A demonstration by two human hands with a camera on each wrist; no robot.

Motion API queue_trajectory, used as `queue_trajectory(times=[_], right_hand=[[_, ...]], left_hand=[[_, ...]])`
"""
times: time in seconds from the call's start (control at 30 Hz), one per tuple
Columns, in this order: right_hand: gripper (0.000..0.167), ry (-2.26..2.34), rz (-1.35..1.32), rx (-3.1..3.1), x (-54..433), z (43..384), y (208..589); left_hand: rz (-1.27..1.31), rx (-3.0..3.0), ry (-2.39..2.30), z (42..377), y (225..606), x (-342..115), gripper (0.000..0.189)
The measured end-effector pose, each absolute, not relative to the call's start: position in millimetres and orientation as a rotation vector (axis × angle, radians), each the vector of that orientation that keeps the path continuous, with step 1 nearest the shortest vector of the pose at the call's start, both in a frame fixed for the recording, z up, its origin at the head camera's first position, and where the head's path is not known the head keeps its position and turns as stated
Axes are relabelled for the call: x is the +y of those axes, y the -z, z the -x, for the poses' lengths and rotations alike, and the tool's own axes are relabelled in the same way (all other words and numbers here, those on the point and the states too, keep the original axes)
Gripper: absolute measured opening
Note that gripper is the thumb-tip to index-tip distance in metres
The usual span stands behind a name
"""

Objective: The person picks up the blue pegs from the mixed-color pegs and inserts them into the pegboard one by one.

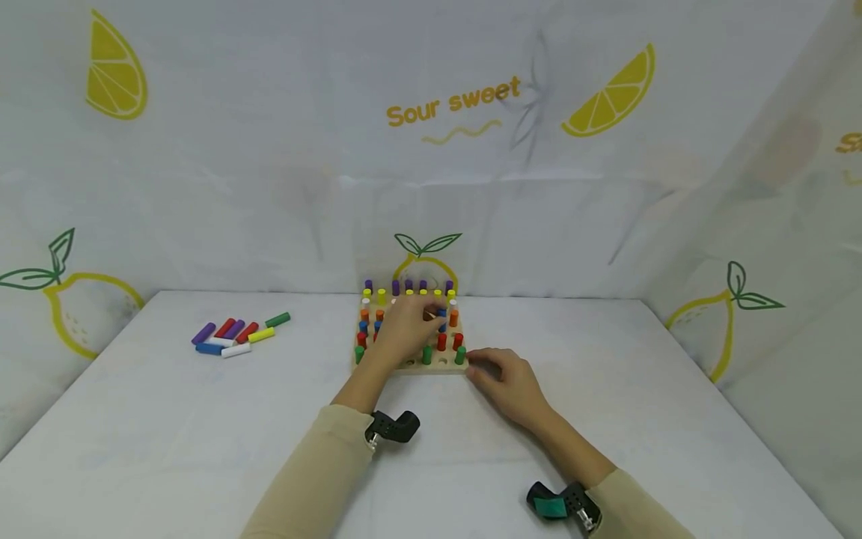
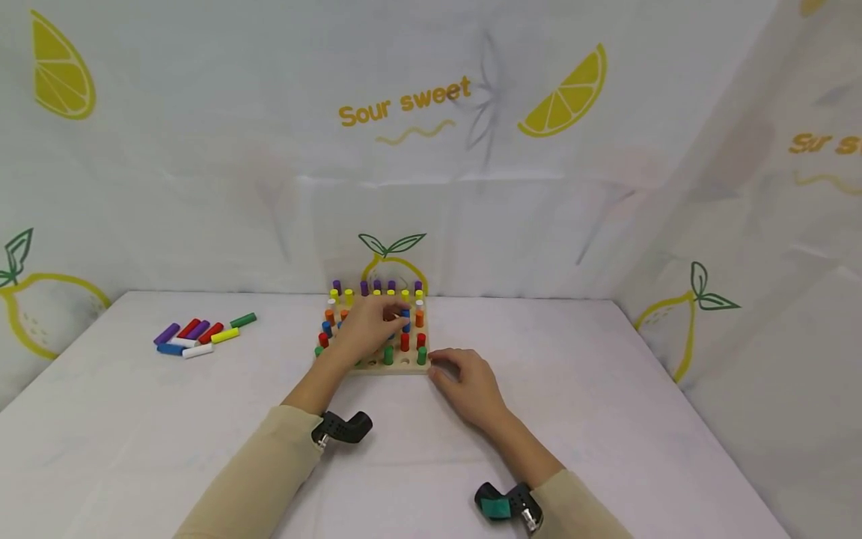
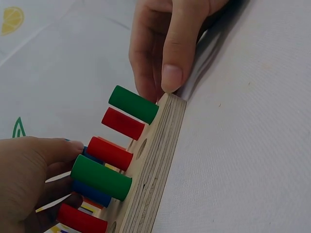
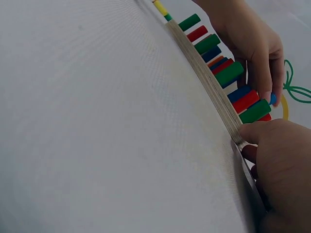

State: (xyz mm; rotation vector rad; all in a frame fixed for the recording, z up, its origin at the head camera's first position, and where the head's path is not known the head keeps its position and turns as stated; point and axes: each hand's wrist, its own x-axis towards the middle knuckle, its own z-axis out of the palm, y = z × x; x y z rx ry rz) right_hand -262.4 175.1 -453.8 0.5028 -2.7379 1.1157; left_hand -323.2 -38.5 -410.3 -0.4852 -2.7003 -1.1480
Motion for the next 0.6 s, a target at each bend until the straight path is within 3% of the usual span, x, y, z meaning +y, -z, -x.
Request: queue_trajectory(times=[0.6], right_hand=[[0.030, -1.103, -0.501, -2.748, 174.7, 263.5, 453.9]], left_hand=[[0.517, -2.719, 1.061, 327.0, 420.1, -38.8, 0.024]])
